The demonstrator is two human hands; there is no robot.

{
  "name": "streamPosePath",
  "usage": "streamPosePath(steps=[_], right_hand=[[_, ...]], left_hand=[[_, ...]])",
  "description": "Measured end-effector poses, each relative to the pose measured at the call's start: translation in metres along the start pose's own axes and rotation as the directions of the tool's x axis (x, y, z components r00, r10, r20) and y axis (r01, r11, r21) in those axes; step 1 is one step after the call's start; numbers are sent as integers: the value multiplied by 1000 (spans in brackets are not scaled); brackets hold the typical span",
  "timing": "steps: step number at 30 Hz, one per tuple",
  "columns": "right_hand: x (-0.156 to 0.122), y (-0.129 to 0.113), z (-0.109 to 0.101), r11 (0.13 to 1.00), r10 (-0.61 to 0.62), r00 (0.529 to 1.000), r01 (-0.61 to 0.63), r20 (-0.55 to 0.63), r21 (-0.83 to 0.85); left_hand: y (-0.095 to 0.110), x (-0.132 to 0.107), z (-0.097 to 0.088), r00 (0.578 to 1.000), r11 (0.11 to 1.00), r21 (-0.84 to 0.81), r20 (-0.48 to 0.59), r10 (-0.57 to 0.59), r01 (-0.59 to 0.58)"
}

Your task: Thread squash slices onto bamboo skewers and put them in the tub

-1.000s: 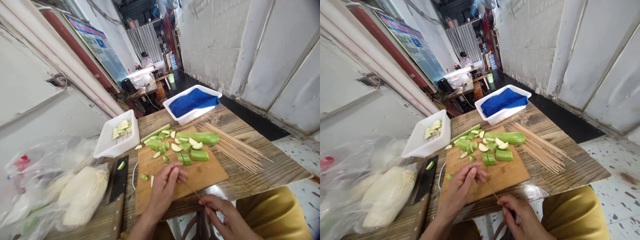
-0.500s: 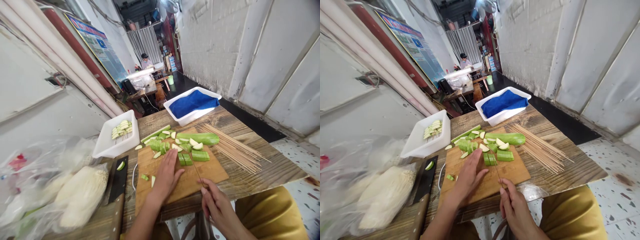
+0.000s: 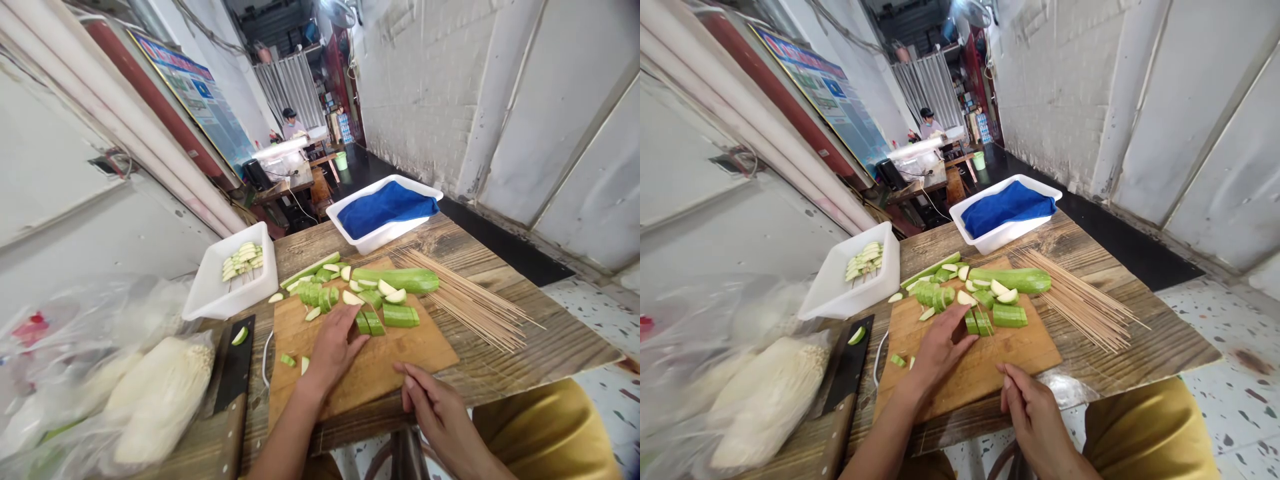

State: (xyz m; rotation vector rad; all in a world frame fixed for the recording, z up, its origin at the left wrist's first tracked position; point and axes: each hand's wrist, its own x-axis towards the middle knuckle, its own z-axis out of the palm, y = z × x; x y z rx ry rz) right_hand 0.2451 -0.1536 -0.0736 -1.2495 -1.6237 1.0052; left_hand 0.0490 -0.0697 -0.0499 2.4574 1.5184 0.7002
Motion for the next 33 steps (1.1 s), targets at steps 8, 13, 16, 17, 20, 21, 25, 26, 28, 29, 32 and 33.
streamPosePath(steps=[8,13,16,17,20,21,25,26,28,29,32,33], right_hand=[[2,-4,2,997,-56,997,59,46,-44],[1,-2,2,998,-44,997,47,64,-43],[0,-1,2,999,-40,997,42,64,-32],[0,-1,2,999,-40,997,42,64,-30],[1,1,2,999,-41,997,43,68,-30],[1,1,3,998,-44,997,46,69,-32],[1,3,3,998,-46,996,49,75,-44],[1,3,4,998,-43,996,47,78,-46],[1,3,4,998,-37,996,41,81,-47],[1,3,4,998,-35,996,39,83,-47],[2,3,4,999,-29,996,33,84,-43],[2,4,4,999,-26,996,30,84,-42]], left_hand=[[3,1,0,997,996,48,-6,80,-80],[7,1,-2,991,990,82,76,110,-116],[6,0,0,990,986,113,89,110,-120],[6,-1,0,991,987,113,85,108,-117],[5,-2,2,995,992,85,49,92,-96],[5,-2,2,996,994,73,35,85,-87],[6,-4,4,996,996,36,4,87,-87],[6,-5,5,996,995,37,-2,90,-90],[6,-6,7,995,994,55,-6,99,-98],[6,-7,8,995,992,70,-3,103,-103],[5,-10,10,993,986,114,17,117,-118],[4,-10,10,992,985,124,28,119,-122]])
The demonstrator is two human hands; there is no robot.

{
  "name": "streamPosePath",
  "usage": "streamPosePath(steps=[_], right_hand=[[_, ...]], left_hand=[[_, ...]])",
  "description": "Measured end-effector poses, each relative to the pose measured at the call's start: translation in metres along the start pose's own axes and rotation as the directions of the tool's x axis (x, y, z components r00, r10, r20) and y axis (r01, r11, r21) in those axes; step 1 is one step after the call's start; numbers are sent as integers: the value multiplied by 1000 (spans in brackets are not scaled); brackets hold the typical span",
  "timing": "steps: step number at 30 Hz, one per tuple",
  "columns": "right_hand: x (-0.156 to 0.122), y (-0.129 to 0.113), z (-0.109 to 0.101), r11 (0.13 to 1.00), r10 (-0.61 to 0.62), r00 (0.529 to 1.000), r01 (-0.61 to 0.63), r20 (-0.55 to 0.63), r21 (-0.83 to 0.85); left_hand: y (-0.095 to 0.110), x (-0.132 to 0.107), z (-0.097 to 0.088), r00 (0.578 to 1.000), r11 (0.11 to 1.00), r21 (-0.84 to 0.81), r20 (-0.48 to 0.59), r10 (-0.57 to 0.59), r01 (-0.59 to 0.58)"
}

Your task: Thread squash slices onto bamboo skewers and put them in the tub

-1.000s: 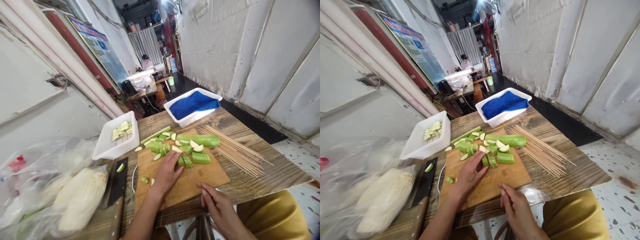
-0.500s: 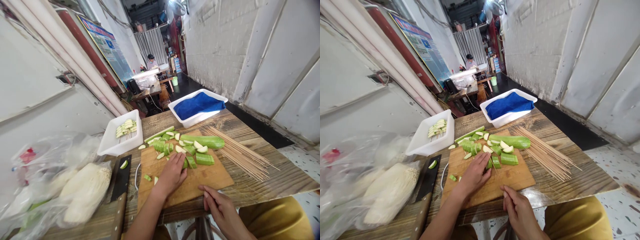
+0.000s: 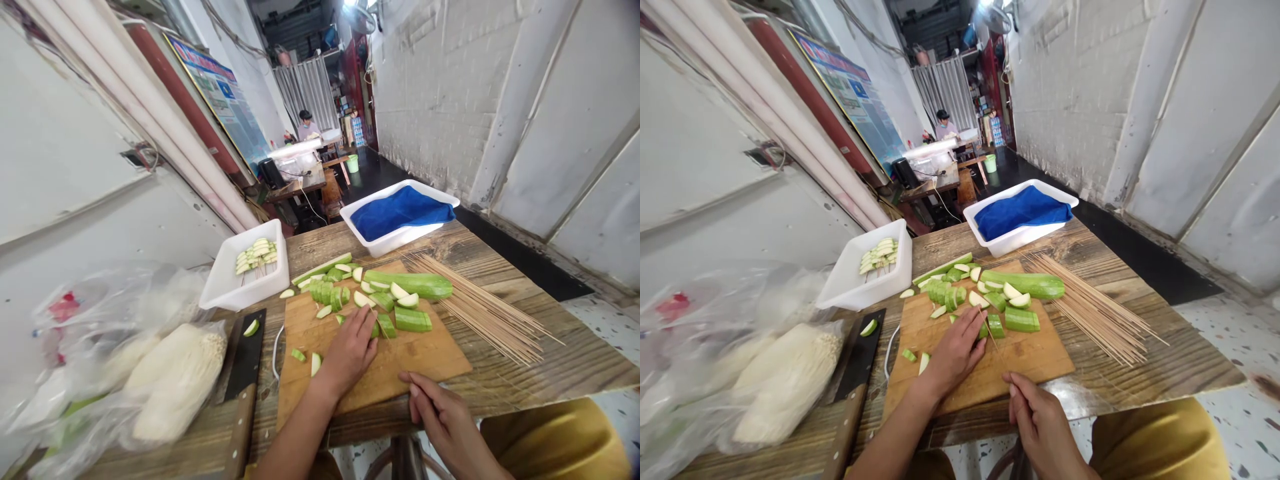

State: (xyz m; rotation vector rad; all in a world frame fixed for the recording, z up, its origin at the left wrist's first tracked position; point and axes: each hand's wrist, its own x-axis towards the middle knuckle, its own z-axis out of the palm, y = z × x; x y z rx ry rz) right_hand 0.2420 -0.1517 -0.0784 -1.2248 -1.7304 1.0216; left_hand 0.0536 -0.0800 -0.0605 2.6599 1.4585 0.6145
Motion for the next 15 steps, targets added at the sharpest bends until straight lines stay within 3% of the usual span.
streamPosePath(steps=[11,15], right_hand=[[0,4,1,999,51,999,-51,10,-3],[0,4,0,998,67,998,-67,19,5]], left_hand=[[3,2,-23,972,999,54,236,-11,-2],[3,6,-22,967,996,83,256,10,-33]])
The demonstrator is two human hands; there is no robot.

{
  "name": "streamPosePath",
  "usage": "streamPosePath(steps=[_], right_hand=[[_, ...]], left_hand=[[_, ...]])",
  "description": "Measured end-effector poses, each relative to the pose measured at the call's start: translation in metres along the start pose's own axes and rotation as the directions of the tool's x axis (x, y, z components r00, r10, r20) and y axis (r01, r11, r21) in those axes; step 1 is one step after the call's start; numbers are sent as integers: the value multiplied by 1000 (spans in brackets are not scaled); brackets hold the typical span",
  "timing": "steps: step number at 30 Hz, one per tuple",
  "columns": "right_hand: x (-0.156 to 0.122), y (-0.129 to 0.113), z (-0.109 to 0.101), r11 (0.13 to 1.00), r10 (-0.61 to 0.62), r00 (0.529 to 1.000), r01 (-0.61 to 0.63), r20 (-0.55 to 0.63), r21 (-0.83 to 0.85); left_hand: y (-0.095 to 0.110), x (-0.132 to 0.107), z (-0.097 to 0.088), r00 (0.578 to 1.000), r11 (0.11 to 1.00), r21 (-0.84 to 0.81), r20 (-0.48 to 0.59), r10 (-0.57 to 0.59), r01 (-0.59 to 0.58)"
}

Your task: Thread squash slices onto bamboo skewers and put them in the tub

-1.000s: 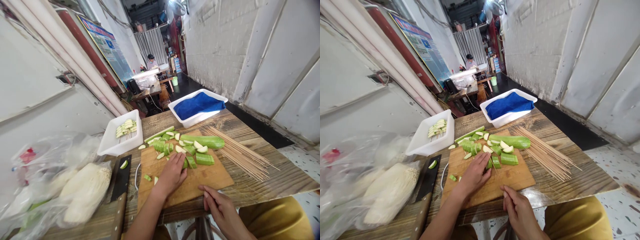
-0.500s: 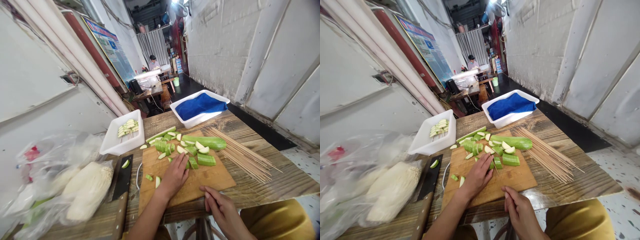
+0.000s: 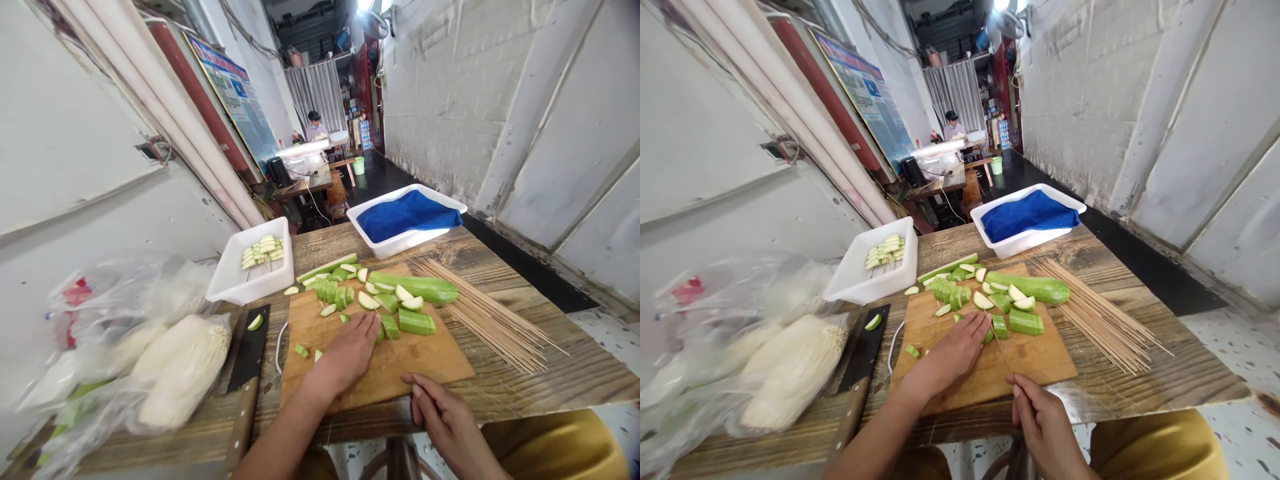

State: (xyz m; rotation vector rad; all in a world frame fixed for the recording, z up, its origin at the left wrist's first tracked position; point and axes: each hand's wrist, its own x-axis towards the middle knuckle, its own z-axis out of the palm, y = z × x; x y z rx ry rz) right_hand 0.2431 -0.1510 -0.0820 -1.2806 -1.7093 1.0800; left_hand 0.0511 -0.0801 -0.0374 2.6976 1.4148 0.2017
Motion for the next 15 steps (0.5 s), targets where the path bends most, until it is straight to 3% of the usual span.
streamPosePath(steps=[5,7,8,9,10,12,14,15], right_hand=[[-1,4,0,999,10,1000,-10,-9,34],[-1,4,1,999,-4,1000,5,-24,48],[0,3,1,999,-6,1000,8,-31,52],[1,1,2,999,-6,999,8,-35,52],[2,-2,2,999,-9,999,10,-35,49],[4,-9,3,998,-41,999,42,-17,37],[5,-17,5,995,-104,994,104,17,5],[5,-20,7,991,-129,991,130,36,-17]], left_hand=[[-7,-6,0,989,972,-202,-59,-138,124],[-6,-11,0,961,901,-398,-129,-243,174],[-5,-13,0,934,825,-531,-155,-321,195],[-3,-14,1,897,703,-682,-159,-413,203],[-1,-14,1,854,523,-831,-124,-505,189],[2,-13,3,797,48,-996,35,-603,80],[2,-11,4,806,-360,-931,169,-567,-58],[2,-10,4,818,-487,-867,201,-539,-107]])
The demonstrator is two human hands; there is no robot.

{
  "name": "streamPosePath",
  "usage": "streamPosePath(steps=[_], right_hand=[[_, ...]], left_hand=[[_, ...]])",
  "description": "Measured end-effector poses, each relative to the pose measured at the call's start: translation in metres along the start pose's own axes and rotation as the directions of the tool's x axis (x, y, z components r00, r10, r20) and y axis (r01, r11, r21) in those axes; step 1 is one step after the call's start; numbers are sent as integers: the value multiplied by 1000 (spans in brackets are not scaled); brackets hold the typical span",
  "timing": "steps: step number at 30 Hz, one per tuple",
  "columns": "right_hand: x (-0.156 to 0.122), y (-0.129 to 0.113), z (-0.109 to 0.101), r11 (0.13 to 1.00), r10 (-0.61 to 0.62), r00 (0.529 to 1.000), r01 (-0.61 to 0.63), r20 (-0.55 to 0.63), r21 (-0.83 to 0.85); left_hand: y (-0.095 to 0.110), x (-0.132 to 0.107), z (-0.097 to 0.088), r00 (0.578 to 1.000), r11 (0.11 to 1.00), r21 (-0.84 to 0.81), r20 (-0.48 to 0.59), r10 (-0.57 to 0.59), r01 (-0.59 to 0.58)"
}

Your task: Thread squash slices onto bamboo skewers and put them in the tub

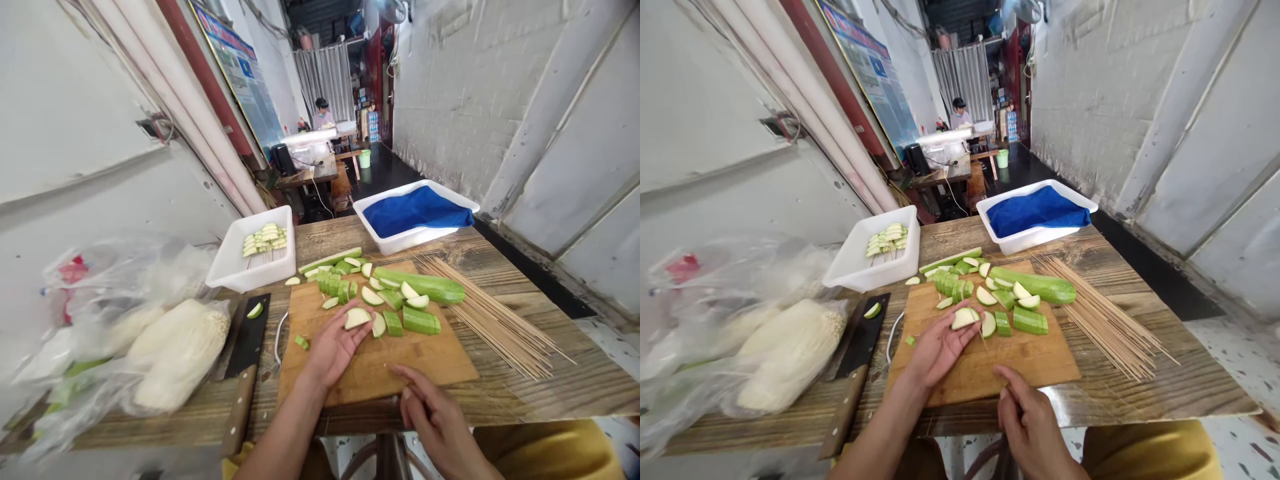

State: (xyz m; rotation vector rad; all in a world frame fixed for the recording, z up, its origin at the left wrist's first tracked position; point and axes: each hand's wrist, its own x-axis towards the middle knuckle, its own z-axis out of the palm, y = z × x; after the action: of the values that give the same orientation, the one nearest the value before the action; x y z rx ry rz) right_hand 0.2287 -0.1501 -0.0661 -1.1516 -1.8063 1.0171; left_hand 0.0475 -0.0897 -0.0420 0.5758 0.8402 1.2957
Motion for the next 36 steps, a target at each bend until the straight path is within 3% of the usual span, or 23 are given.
streamPosePath(steps=[2,4,9,15,36], right_hand=[[0,-3,4,999,-20,999,21,27,-44],[-2,-2,7,997,-30,999,32,38,-66],[-8,5,6,989,-102,994,105,29,-107],[-9,4,1,981,-114,987,130,116,-143],[-10,2,2,980,-125,985,141,116,-140]], left_hand=[[0,1,-1,999,986,-163,7,-34,34],[0,2,-3,999,974,-221,-17,-46,41],[-1,1,-3,989,965,-259,-131,-64,28],[3,3,-1,967,956,-289,-251,-34,-41],[9,-7,9,982,975,-216,-186,13,-54]])
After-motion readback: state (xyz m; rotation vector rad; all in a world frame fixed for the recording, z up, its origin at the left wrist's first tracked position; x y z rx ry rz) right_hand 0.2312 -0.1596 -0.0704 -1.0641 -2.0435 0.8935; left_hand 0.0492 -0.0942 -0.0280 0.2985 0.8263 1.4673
